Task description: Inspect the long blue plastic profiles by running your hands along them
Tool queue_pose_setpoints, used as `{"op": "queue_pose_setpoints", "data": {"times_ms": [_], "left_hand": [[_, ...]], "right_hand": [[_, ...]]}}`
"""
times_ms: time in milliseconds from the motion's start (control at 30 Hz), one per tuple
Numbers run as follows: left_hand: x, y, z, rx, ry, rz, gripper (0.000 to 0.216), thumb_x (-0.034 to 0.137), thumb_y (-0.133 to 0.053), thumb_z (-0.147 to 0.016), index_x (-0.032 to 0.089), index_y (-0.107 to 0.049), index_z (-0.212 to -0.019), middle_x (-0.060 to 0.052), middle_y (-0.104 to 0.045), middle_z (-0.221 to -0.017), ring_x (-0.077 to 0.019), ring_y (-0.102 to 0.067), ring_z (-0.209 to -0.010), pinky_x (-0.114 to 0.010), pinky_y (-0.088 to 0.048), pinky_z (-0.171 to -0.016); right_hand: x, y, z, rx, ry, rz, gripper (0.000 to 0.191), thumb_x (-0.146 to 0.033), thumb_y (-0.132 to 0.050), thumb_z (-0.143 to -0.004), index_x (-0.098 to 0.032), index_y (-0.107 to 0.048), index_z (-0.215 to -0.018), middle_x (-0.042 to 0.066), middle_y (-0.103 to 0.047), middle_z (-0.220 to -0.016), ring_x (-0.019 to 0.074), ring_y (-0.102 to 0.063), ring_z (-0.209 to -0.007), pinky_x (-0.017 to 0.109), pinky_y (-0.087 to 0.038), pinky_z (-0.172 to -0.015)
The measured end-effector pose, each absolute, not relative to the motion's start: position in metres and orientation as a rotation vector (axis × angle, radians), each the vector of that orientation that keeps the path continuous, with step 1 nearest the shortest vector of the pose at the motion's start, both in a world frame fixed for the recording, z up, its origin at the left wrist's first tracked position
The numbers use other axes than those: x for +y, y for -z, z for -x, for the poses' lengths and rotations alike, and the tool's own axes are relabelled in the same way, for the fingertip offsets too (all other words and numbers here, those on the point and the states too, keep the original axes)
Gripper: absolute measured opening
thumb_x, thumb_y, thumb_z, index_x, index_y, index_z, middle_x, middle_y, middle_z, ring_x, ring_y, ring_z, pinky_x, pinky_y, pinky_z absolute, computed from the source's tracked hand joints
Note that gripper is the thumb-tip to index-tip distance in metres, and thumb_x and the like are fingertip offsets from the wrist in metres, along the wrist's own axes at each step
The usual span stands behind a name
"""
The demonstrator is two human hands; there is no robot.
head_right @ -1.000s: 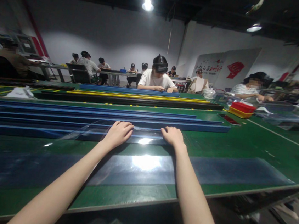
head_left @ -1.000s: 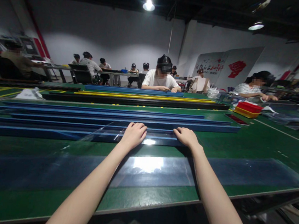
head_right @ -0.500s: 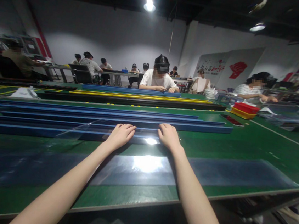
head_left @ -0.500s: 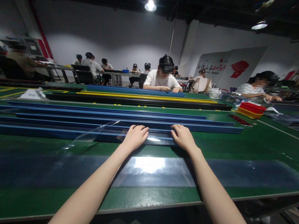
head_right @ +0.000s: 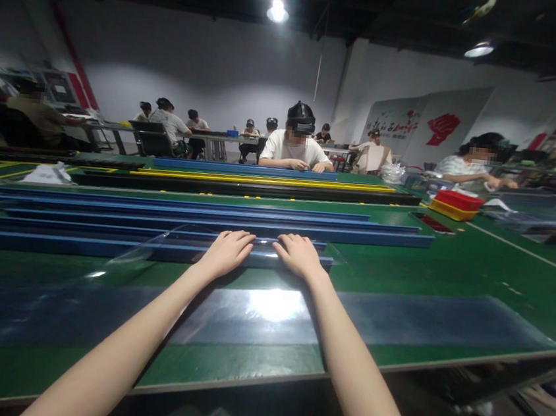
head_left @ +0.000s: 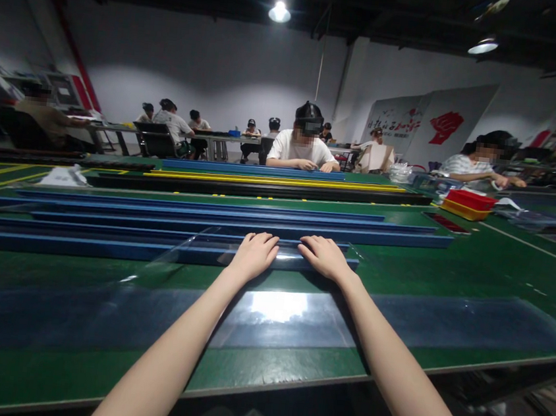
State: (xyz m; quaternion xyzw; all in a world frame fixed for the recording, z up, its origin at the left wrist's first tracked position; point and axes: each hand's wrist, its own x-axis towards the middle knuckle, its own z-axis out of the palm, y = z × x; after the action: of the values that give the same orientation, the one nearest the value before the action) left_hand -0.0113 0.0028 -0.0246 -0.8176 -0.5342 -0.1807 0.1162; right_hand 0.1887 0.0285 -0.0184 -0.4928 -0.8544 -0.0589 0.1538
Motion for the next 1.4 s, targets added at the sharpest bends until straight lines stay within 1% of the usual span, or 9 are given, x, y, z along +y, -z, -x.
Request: {"op": "queue_pose_setpoints", "data": {"times_ms": [200,400,567,667,800,933,1000,1133,1400], "left_hand": [[0.003,0.024,0.013,-1.577,0.540,2.383,0.035,0.031,-0.033,-0.090,0.020,-0.052,-0.117,-0.007,-0.055,-0.123,-0.0184,-0.045,-0.117,-0.039,-0.029,-0.100],[0.003,0.025,0.016,-1.624,0.582,2.294,0.034,0.031,-0.034,-0.089,0.020,-0.054,-0.114,-0.008,-0.055,-0.122,-0.0209,-0.044,-0.118,-0.045,-0.022,-0.104],[0.003,0.025,0.017,-1.671,0.595,2.241,0.032,0.032,-0.034,-0.089,0.021,-0.058,-0.107,-0.007,-0.058,-0.118,-0.0216,-0.045,-0.116,-0.047,-0.023,-0.103],[0.003,0.027,0.016,-1.710,0.586,2.232,0.032,0.032,-0.034,-0.089,0.021,-0.057,-0.107,-0.007,-0.058,-0.118,-0.0216,-0.046,-0.115,-0.048,-0.024,-0.102],[0.005,0.031,0.015,-1.679,0.579,2.219,0.033,0.030,-0.031,-0.090,0.019,-0.057,-0.108,-0.009,-0.059,-0.116,-0.0211,-0.049,-0.111,-0.046,-0.026,-0.100],[0.005,0.032,0.014,-1.663,0.567,2.206,0.034,0.029,-0.029,-0.090,0.018,-0.057,-0.107,-0.009,-0.060,-0.113,-0.0208,-0.052,-0.107,-0.045,-0.028,-0.098],[0.005,0.032,0.013,-1.664,0.560,2.207,0.034,0.029,-0.029,-0.090,0.017,-0.057,-0.107,-0.009,-0.060,-0.113,-0.0211,-0.052,-0.106,-0.045,-0.028,-0.097],[0.003,0.030,0.012,-1.680,0.555,2.204,0.034,0.029,-0.030,-0.090,0.017,-0.056,-0.108,-0.009,-0.060,-0.113,-0.0210,-0.051,-0.107,-0.043,-0.029,-0.097],[0.002,0.027,0.011,-1.711,0.536,2.227,0.034,0.031,-0.030,-0.090,0.019,-0.056,-0.110,-0.009,-0.058,-0.116,-0.0209,-0.049,-0.110,-0.041,-0.031,-0.095]], "right_hand": [[0.033,0.016,-0.198,-2.453,0.142,1.475,0.042,-0.043,-0.027,-0.091,-0.019,-0.058,-0.108,0.007,-0.063,-0.108,0.0189,-0.055,-0.100,0.029,-0.036,-0.083],[0.037,0.014,-0.212,-2.438,0.106,1.575,0.043,-0.044,-0.027,-0.090,-0.021,-0.060,-0.104,0.006,-0.064,-0.106,0.0202,-0.057,-0.098,0.029,-0.038,-0.079],[0.039,0.012,-0.227,-2.402,0.089,1.678,0.042,-0.043,-0.027,-0.090,-0.021,-0.061,-0.100,0.006,-0.064,-0.106,0.0204,-0.057,-0.097,0.028,-0.039,-0.077],[0.038,0.012,-0.230,-2.431,0.130,1.660,0.042,-0.040,-0.026,-0.091,-0.020,-0.061,-0.100,0.007,-0.065,-0.104,0.0191,-0.057,-0.097,0.027,-0.038,-0.078],[0.037,0.015,-0.228,-2.447,0.254,1.648,0.042,-0.037,-0.025,-0.092,-0.018,-0.061,-0.102,0.009,-0.064,-0.105,0.0191,-0.056,-0.099,0.029,-0.036,-0.083],[0.035,0.017,-0.220,-2.417,0.336,1.584,0.043,-0.038,-0.026,-0.092,-0.015,-0.060,-0.104,0.011,-0.059,-0.114,0.0201,-0.053,-0.105,0.029,-0.034,-0.088],[0.033,0.019,-0.212,-2.432,0.353,1.524,0.044,-0.040,-0.027,-0.091,-0.015,-0.058,-0.109,0.011,-0.057,-0.118,0.0204,-0.051,-0.108,0.030,-0.034,-0.089],[0.030,0.023,-0.195,-2.488,0.349,1.460,0.044,-0.039,-0.025,-0.092,-0.016,-0.052,-0.118,0.010,-0.057,-0.119,0.0201,-0.050,-0.108,0.032,-0.034,-0.089],[0.031,0.021,-0.194,-2.472,0.233,1.492,0.045,-0.043,-0.024,-0.092,-0.019,-0.053,-0.118,0.009,-0.059,-0.115,0.0195,-0.051,-0.106,0.032,-0.032,-0.089]]}}
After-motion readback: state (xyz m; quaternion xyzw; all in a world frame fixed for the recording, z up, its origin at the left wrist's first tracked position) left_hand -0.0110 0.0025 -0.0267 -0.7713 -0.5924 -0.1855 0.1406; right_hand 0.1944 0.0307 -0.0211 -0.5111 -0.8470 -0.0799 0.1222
